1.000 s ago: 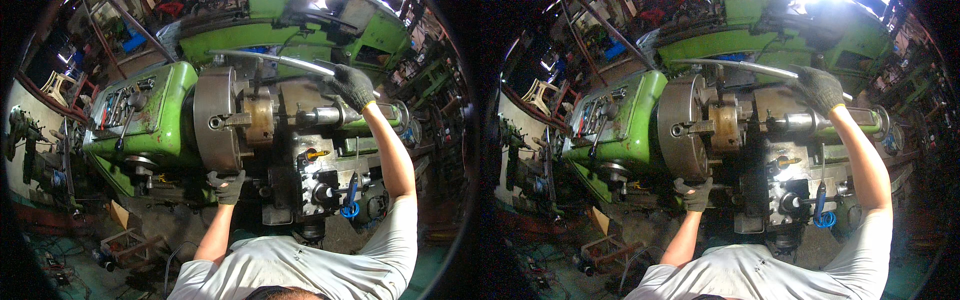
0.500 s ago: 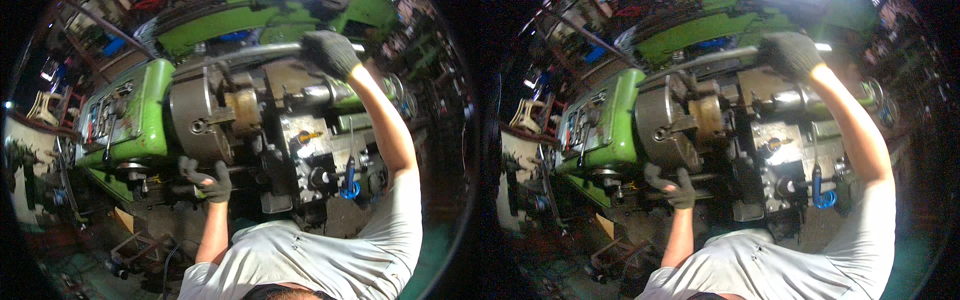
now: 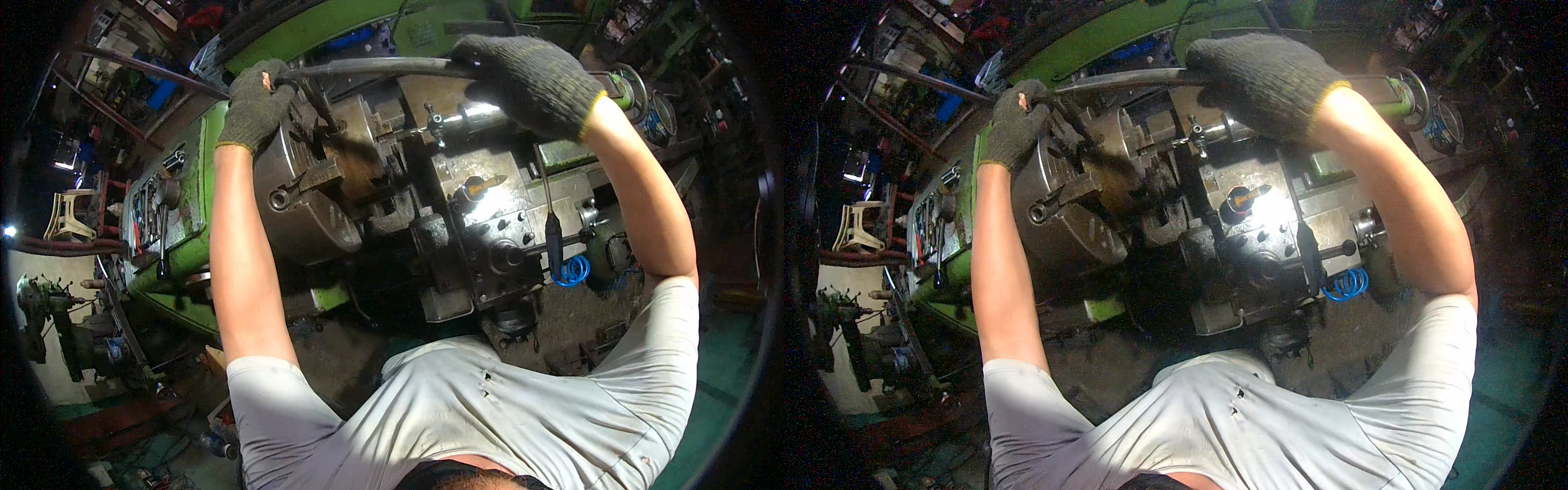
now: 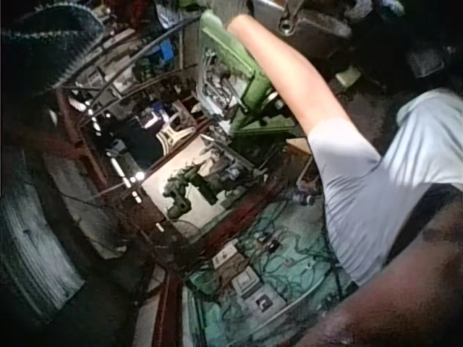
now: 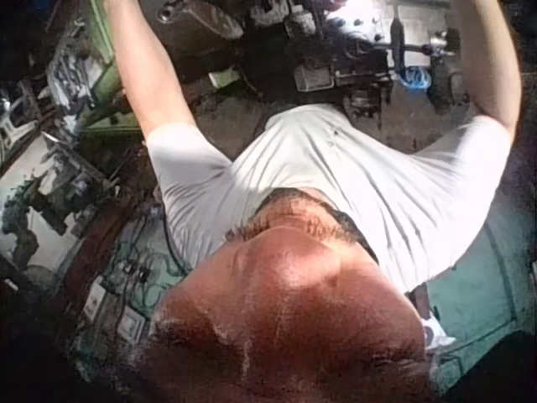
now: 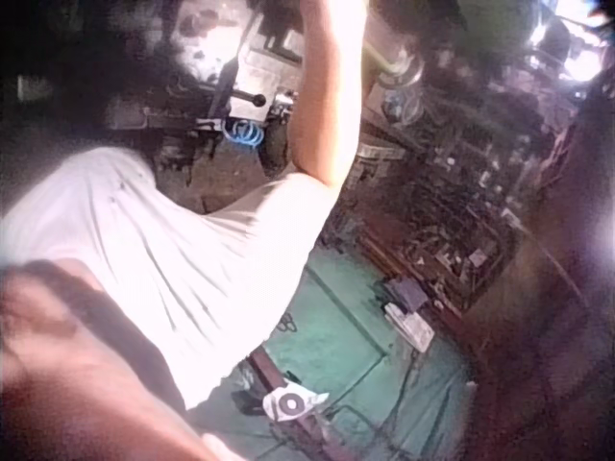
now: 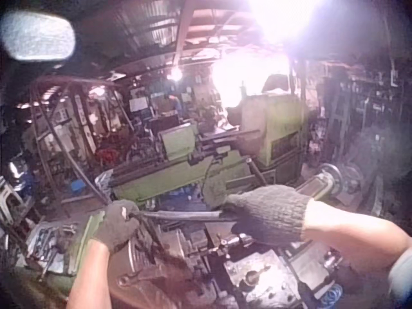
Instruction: The person operates a green metal lathe, using a long metal bar to rotate the chuck and secure a cylindrical workpiece. They then use a wrench to tighten the chuck jaws and adjust the tool post and cutting tool on the lathe bed.
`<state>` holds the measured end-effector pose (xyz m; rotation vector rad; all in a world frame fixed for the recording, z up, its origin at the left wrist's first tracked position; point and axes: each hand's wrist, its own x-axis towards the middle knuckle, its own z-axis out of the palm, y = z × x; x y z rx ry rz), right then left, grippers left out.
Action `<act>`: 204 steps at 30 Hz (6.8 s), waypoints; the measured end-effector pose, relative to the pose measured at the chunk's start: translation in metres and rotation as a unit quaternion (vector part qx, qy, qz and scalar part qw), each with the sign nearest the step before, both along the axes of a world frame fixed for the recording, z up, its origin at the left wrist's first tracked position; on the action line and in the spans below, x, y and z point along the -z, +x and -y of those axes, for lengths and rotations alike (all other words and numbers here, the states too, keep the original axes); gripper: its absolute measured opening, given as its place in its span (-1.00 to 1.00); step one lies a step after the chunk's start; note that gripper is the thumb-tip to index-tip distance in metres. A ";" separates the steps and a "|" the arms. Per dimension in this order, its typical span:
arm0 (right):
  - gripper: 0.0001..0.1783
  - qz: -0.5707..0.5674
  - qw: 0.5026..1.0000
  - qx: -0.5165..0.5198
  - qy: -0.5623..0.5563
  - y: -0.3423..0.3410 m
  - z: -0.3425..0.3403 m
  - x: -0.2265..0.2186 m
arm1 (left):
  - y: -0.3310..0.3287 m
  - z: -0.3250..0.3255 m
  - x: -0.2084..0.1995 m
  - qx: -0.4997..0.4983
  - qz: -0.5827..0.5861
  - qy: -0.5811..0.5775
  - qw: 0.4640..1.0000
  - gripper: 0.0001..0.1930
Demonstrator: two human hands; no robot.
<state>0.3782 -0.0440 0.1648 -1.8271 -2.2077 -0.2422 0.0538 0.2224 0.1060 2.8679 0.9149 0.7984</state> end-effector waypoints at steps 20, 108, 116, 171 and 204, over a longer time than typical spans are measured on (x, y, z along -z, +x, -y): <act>-0.60 -0.026 0.976 0.193 -0.095 -0.095 0.086 -0.020 | 0.003 -0.029 0.008 0.104 -0.018 0.091 0.990 -0.73; -0.49 -0.263 0.670 0.693 0.028 0.217 0.701 0.393 | -0.029 0.211 -0.067 -0.110 0.534 -0.226 0.807 -0.80; -0.40 -0.170 0.714 0.612 -0.294 0.163 0.628 0.431 | -0.148 0.306 0.066 -0.221 0.739 -0.240 0.590 -0.78; -0.46 -0.318 0.582 0.513 -0.544 -0.056 0.662 0.431 | -0.281 0.457 0.496 -0.150 -0.426 -0.368 0.813 -0.70; -0.61 -0.473 0.645 0.465 -0.379 0.051 0.566 0.477 | -0.200 0.497 0.508 -0.165 -0.316 -0.444 0.822 -0.62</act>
